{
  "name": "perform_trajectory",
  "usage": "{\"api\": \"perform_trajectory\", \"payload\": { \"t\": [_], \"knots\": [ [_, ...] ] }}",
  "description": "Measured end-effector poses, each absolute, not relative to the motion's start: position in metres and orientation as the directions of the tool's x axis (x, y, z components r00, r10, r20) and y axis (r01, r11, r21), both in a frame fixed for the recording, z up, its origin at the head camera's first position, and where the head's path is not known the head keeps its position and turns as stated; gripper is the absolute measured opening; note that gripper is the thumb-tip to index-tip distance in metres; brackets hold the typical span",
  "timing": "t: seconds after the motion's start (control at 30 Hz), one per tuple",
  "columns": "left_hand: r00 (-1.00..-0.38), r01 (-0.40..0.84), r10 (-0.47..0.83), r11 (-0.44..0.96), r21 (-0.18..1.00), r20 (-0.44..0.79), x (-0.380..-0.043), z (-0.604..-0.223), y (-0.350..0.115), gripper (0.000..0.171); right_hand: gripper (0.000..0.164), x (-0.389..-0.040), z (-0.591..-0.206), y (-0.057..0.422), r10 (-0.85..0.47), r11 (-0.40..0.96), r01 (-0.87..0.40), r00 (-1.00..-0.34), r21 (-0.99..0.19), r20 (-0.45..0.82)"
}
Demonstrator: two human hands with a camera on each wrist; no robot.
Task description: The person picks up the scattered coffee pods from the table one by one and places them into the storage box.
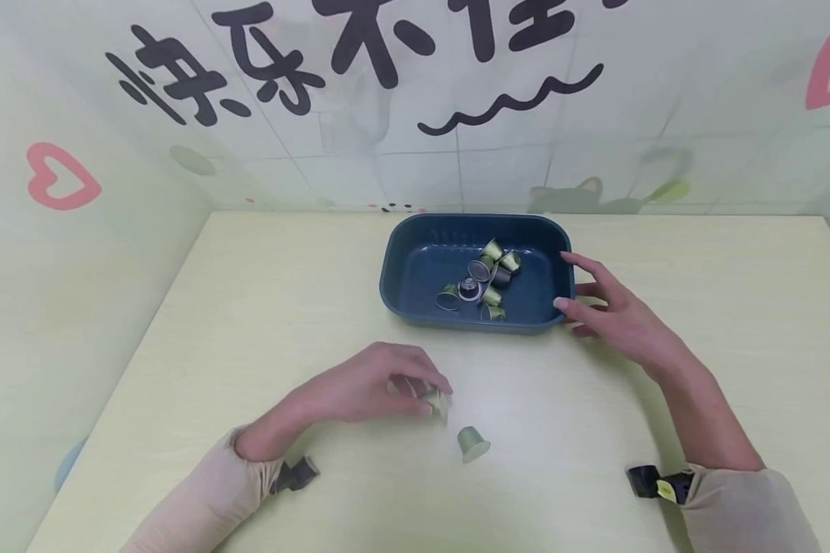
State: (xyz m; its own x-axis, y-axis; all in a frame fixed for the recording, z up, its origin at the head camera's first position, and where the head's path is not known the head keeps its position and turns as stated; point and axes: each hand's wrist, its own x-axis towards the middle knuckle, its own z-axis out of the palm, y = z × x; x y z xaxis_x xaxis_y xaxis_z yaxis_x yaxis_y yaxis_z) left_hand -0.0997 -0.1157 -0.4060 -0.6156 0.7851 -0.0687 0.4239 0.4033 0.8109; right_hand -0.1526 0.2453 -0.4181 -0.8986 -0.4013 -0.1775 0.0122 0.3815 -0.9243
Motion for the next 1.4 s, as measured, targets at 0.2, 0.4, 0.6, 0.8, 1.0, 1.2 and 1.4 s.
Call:
{"api": "perform_trajectory", "payload": {
  "t": [0.2, 0.4, 0.6, 0.8, 1.0, 1.2, 1.4],
  "knots": [
    [-0.659, 0.382, 0.751, 0.386, 0.839, -0.046, -0.103, -0.404, -0.116, 0.029, 0.067, -0.153, -0.417, 0.245, -0.392, 0.395, 0.028, -0.899, -0.918, -0.196],
    [-0.672, 0.344, 0.737, 0.397, 0.851, -0.072, -0.106, -0.399, -0.117, 0.03, 0.066, -0.153, -0.417, 0.245, -0.39, 0.392, 0.027, -0.9, -0.919, -0.193],
    [-0.687, 0.335, 0.721, 0.429, 0.839, -0.094, -0.108, -0.393, -0.118, 0.029, 0.067, -0.153, -0.416, 0.245, -0.391, 0.39, 0.031, -0.899, -0.92, -0.196],
    [-0.705, 0.289, 0.698, 0.443, 0.849, -0.124, -0.11, -0.39, -0.118, 0.031, 0.067, -0.152, -0.417, 0.245, -0.399, 0.38, 0.032, -0.896, -0.925, -0.194],
    [-0.721, 0.289, 0.685, 0.44, 0.85, -0.11, -0.113, -0.382, -0.119, 0.032, 0.066, -0.152, -0.417, 0.245, -0.397, 0.375, 0.029, -0.898, -0.926, -0.189],
    [-0.713, 0.313, 0.7, 0.35, 0.883, -0.025, -0.118, -0.378, -0.119, 0.032, 0.066, -0.152, -0.416, 0.245, -0.397, 0.382, 0.035, -0.896, -0.924, -0.198],
    [-0.721, 0.267, 0.693, 0.262, 0.927, 0.012, -0.125, -0.375, -0.119, 0.031, 0.067, -0.152, -0.415, 0.245, -0.399, 0.382, 0.04, -0.894, -0.923, -0.204]
  ]
}}
